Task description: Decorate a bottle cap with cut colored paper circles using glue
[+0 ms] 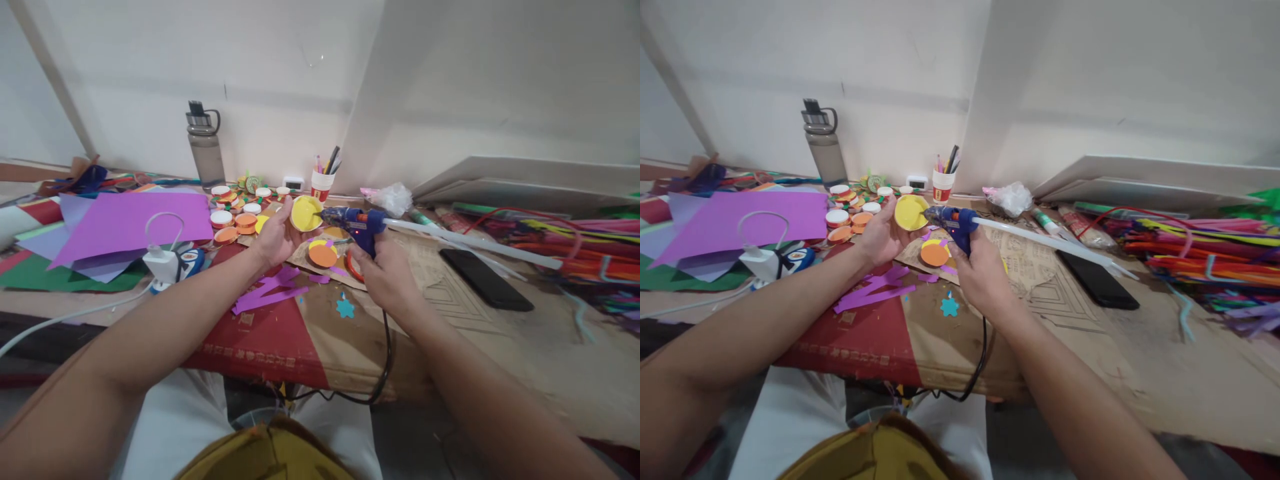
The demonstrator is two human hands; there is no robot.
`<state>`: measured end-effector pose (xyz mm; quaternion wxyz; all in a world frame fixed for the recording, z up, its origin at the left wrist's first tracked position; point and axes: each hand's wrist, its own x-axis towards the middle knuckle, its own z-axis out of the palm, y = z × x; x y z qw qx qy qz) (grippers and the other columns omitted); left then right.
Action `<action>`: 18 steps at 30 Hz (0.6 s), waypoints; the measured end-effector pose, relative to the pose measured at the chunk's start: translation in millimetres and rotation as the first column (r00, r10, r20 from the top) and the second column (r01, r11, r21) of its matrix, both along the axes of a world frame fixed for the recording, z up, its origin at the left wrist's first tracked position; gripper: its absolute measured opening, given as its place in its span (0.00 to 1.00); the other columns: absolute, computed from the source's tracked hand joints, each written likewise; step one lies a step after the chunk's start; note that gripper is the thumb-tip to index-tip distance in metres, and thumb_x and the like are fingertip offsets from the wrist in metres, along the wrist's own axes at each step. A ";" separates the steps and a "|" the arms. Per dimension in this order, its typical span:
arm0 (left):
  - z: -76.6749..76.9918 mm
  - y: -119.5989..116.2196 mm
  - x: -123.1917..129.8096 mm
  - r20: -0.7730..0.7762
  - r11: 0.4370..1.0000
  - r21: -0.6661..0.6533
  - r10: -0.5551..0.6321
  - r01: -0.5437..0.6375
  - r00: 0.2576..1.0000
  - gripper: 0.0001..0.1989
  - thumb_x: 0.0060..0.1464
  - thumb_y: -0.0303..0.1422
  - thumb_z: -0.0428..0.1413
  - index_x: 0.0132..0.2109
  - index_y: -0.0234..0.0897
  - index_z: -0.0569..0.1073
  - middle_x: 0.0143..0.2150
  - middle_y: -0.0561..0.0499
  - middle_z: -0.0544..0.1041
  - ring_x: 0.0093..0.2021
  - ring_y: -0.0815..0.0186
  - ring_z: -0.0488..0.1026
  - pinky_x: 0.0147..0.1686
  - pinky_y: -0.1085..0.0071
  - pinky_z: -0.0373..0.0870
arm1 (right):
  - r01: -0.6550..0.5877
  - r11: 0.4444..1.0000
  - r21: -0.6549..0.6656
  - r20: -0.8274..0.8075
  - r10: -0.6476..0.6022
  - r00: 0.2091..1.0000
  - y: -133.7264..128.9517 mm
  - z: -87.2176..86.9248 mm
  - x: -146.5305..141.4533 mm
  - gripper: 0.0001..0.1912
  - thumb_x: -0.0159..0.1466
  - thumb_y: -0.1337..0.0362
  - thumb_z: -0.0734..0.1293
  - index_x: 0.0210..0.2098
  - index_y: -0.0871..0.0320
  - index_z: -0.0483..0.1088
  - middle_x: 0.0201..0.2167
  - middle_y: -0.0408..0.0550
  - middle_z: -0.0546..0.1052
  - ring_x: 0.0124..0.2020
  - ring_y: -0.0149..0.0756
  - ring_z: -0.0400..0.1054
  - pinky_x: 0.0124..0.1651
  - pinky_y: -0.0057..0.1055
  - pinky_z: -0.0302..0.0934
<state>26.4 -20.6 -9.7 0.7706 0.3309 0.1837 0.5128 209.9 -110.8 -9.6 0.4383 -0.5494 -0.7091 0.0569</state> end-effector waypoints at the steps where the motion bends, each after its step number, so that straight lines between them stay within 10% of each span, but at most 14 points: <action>1: -0.4 -1.0 0.5 -0.008 1.000 -0.002 -0.018 0.018 1.000 0.21 0.63 0.45 0.47 0.51 0.35 0.74 0.44 0.43 0.81 0.43 0.60 0.79 0.46 0.62 0.76 | -0.002 1.000 0.011 -0.012 0.002 1.000 0.5 0.0 0.4 0.22 0.64 0.58 0.61 0.56 0.54 0.65 0.47 0.55 0.76 0.45 0.50 0.71 0.46 0.47 0.64; 18: -0.4 4.0 -1.7 -0.001 0.998 0.020 0.062 -0.062 0.998 0.18 0.62 0.44 0.50 0.49 0.36 0.75 0.47 0.44 0.80 0.48 0.61 0.76 0.48 0.62 0.75 | 0.006 0.997 -0.072 -0.005 -0.006 1.000 -1.2 -1.3 -1.6 0.22 0.64 0.57 0.61 0.56 0.54 0.65 0.44 0.55 0.77 0.43 0.51 0.72 0.43 0.46 0.63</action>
